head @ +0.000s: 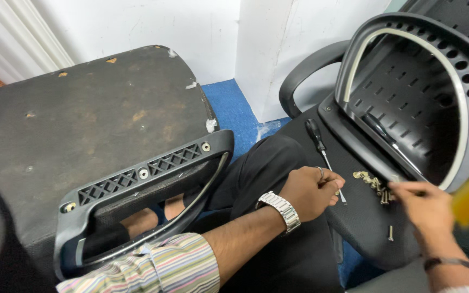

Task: The person uses a screwdriver to remove screws from a black plastic chair frame and then reattaches the frame to the chair seat, securing it with screws.

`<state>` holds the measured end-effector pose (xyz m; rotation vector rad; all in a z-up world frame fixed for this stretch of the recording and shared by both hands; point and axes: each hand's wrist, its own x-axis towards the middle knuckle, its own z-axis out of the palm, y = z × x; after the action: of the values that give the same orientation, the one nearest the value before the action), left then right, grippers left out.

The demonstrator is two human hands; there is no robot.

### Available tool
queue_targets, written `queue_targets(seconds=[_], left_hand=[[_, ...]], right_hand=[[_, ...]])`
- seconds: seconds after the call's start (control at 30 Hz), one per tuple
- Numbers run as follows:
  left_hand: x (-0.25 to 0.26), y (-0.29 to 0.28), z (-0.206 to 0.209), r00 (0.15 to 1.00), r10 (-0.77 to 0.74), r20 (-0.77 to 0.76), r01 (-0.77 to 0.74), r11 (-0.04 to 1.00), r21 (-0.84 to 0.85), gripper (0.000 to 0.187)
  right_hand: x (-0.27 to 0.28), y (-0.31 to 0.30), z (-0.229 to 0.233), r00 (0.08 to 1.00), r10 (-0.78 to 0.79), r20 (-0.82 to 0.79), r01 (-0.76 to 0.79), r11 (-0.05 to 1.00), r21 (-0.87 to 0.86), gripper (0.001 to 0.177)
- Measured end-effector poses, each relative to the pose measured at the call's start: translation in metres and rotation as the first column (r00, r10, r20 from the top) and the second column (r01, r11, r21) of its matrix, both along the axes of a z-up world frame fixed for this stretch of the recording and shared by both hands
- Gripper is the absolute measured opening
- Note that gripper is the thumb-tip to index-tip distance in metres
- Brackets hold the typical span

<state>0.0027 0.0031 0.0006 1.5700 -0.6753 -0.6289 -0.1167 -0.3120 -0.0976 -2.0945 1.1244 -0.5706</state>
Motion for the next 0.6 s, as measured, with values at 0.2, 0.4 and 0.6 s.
queue_targets(seconds=[0.2, 0.4, 0.6], left_hand=[[-0.003, -0.003, -0.001, 1.0, -0.009, 0.018, 0.009, 1.0, 0.006, 0.03], [-0.004, -0.001, -0.002, 1.0, 0.0, -0.016, 0.0, 1.0, -0.022, 0.03], [0.0, -0.004, -0.017, 1.0, 0.013, -0.024, -0.013, 1.0, 0.005, 0.03]], right_hand=[[-0.085, -0.001, -0.026, 0.916, -0.088, 0.391, -0.089, 0.907, 0.412, 0.027], [-0.068, 0.044, -0.036, 0.947, -0.171, -0.273, 0.208, 0.972, 0.109, 0.016], [-0.043, 0.064, -0.009, 0.891, -0.184, -0.414, 0.222, 0.974, 0.044, 0.017]])
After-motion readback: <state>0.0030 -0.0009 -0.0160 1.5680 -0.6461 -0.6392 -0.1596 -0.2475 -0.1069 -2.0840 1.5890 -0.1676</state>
